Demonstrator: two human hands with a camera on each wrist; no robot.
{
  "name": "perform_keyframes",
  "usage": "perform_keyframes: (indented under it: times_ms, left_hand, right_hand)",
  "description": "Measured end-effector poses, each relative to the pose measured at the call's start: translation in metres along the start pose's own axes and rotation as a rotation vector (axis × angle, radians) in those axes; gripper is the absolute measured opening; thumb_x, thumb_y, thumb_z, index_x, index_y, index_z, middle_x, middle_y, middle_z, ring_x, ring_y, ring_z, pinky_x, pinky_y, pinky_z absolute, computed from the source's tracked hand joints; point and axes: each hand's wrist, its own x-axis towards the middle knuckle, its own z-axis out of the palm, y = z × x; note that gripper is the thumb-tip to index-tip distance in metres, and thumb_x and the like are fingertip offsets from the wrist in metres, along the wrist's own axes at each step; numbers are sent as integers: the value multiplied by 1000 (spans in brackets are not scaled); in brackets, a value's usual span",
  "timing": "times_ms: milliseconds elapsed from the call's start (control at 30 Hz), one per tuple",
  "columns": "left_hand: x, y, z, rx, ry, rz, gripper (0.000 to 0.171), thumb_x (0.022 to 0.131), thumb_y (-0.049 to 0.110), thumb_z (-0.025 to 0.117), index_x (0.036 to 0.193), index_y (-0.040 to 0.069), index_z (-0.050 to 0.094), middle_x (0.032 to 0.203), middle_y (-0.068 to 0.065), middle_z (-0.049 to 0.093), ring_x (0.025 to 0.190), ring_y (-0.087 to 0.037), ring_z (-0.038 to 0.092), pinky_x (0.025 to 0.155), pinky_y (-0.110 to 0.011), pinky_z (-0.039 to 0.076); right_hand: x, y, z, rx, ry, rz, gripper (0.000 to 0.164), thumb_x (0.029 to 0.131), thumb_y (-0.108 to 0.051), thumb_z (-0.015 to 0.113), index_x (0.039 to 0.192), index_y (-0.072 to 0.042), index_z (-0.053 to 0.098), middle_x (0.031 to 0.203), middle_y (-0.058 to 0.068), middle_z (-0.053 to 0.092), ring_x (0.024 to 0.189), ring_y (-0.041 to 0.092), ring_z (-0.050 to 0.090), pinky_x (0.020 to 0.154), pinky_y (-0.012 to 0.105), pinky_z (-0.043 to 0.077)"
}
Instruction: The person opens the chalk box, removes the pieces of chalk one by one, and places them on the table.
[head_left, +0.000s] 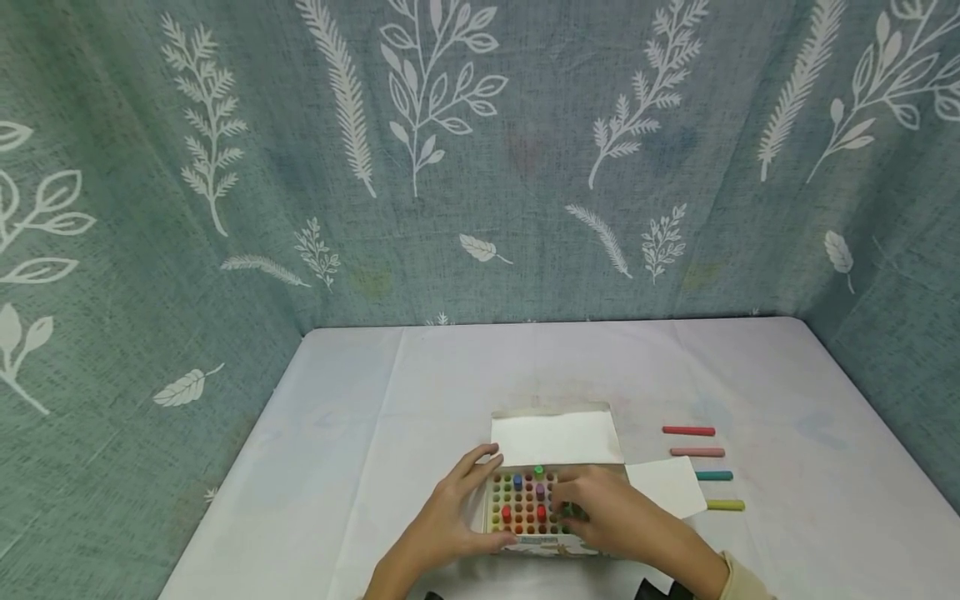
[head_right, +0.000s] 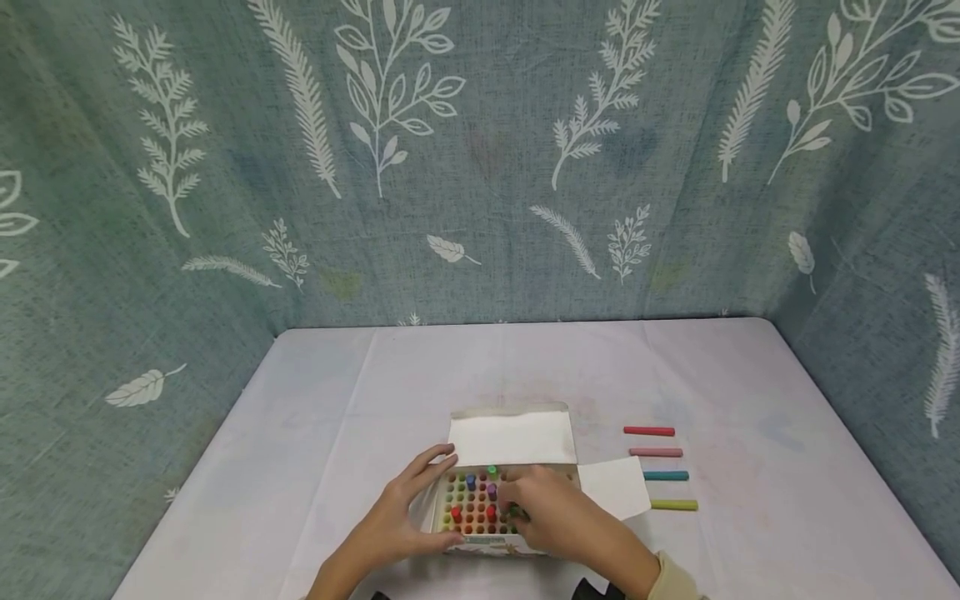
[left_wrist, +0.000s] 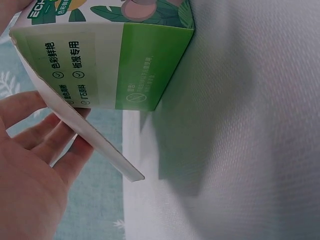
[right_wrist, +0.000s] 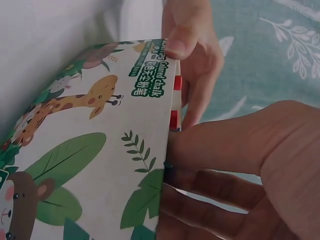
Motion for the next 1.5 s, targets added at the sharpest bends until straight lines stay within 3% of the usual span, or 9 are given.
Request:
perform_keyframes:
  times_ms: [300,567,800,1200,1333,1500]
  left_hand:
    - [0,-1,0,4,3,9,91,70,52,78,144,13,42,150,-1,31,133,-24,38,98,-50,42]
    - [0,-2,0,-3,-3,26,90,71,50,79,143,11,42,150,-2,30,131,-24,40,97,-48,43]
    - [0,-3,0,-18,-9,23,90,71,49,79,144,11,42,150,-3,31,130,-25,41,97,-48,44]
    - [-2,-2,2,-4,10,24,90,70,50,80,142,10,44,149,-2,33,131,-27,40,96,-50,44]
    - [-4,-3,3,-10,8,18,90,71,50,79,142,9,44,148,-2,33,131,-28,39,96,-50,44]
    - [-2,-3,3,8,19,26,90,70,52,78,142,9,44,149,-1,32,132,-29,39,95,-52,44]
  right_hand:
    - [3,-4,-1,17,-24,-13,14,79,1,72,79,-13,72,75,-12,54,63,-4,48,54,14,44]
    - [3,-6,-8,65,-15,-31,14,79,3,71,81,-11,73,82,-9,61,70,-2,54,59,15,48]
    - [1,-8,-18,87,31,-90,14,80,4,70,82,-10,72,84,-4,63,72,0,55,62,16,50]
    - [-9,-11,-35,138,162,-206,24,80,8,67,79,-16,66,81,-8,58,70,-2,54,58,14,49]
    - [-15,-11,-41,174,176,-206,25,80,9,69,82,-16,66,84,-4,60,72,0,56,60,14,50]
    - [-22,-5,-51,183,255,-231,26,78,10,70,85,-15,66,85,-3,61,73,4,59,60,17,52]
